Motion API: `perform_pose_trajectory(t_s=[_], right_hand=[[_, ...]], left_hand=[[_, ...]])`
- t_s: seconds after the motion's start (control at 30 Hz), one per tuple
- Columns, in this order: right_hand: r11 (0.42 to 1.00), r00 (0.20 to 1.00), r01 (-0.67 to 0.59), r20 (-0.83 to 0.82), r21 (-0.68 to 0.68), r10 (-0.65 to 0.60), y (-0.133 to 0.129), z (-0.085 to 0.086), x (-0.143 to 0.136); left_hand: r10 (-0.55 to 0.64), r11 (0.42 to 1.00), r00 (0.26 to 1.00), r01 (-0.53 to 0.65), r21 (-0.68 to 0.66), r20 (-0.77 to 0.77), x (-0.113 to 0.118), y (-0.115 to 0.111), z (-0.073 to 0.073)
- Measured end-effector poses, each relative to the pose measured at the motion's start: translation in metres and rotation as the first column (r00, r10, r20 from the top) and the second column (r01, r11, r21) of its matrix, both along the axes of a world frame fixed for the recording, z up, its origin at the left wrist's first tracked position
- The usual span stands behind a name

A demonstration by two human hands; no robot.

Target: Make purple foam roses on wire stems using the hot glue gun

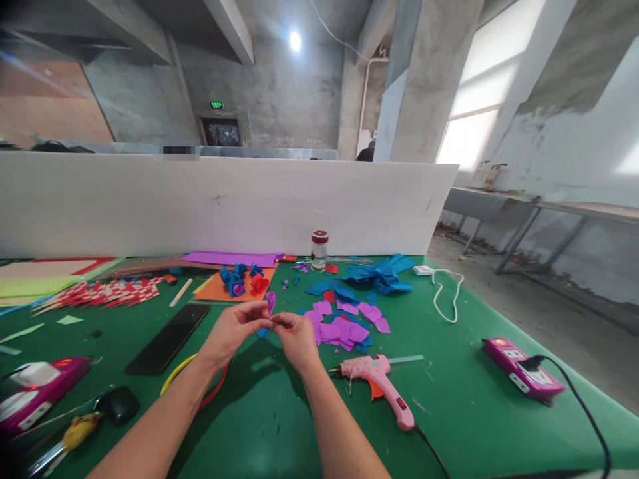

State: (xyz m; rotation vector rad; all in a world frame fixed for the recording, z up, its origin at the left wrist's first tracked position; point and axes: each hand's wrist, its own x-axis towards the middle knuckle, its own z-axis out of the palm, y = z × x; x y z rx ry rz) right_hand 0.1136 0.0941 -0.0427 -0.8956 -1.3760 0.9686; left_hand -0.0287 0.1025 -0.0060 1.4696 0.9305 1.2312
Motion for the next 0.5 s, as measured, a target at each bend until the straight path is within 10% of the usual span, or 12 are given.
perform_pose_trajectory(t_s=[0.5], right_hand=[[1.0, 0.999, 0.008, 0.036, 0.024, -0.009, 0.0016, -0.0047, 0.0003]], left_hand=[[0.102, 0.995, 0.994, -0.102, -0.002, 0.038, 0.0006, 0.0019, -0.0044]])
